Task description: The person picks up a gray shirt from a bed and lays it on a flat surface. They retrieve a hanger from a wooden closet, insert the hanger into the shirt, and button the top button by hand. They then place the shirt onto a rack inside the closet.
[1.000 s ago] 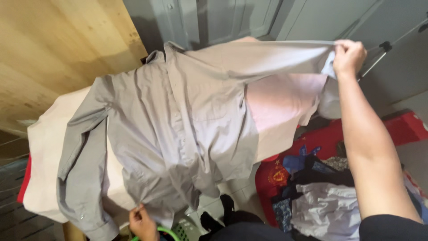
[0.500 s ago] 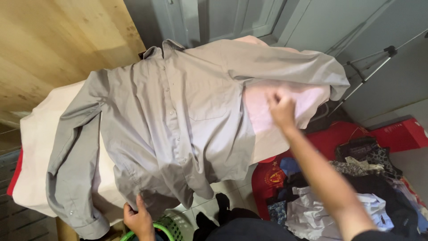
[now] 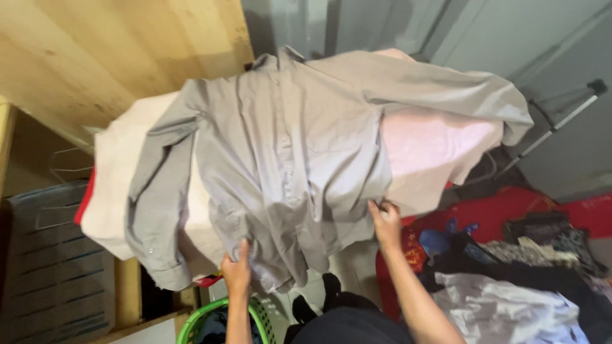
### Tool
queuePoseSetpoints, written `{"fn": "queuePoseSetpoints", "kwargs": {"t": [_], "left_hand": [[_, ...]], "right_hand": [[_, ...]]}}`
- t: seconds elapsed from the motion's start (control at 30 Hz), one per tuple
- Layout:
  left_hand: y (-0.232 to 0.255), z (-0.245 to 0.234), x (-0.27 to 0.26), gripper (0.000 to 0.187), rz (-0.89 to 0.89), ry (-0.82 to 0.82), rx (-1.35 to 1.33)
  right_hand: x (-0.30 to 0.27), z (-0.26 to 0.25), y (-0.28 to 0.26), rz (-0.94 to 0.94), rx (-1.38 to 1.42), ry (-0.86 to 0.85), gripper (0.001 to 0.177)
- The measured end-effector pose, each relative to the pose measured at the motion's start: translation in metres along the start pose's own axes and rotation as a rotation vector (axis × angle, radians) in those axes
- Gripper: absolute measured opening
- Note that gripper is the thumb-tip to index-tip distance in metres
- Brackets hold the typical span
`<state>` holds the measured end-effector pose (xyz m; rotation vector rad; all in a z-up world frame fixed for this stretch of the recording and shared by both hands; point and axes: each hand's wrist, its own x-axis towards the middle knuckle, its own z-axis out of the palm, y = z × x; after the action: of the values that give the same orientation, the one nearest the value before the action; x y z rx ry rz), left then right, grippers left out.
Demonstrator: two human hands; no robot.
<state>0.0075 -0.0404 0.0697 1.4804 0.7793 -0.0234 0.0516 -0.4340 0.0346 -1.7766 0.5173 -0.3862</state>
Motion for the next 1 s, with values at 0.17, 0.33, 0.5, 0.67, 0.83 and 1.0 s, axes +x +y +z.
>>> {"fn": "queuePoseSetpoints", "kwargs": {"t": [0.17,0.33,0.5,0.67,0.83,1.0], "left_hand": [[-0.009,-0.012,-0.002,0.035,0.3,-0.084,0.047],[-0.01,-0.023,-0.01,0.039,0.238,-0.055,0.043],[0.017,-0.034,-0.045,0.039,0.386,-0.037,0.239],[0.006,-0.037,-0.064,0.042,0.294,-0.093,0.254],[-0.049,-0.054,-0.077,0.044,0.295,-0.113,0.219],[-0.077,-0.053,-0.064,0.042,0.152,-0.071,0.183]], "right_hand": [[-0.009,-0.032,0.0,0.183,0.304,-0.368,0.046],[-0.025,-0.038,-0.006,0.251,0.023,-0.418,0.045],[-0.037,-0.085,-0.007,0.282,0.308,-0.425,0.035],[-0.067,-0.119,-0.026,0.326,0.453,-0.341,0.029],[-0.078,-0.142,-0.006,0.302,0.403,-0.319,0.031],[-0.077,-0.139,0.019,0.252,0.251,-0.243,0.026]]}}
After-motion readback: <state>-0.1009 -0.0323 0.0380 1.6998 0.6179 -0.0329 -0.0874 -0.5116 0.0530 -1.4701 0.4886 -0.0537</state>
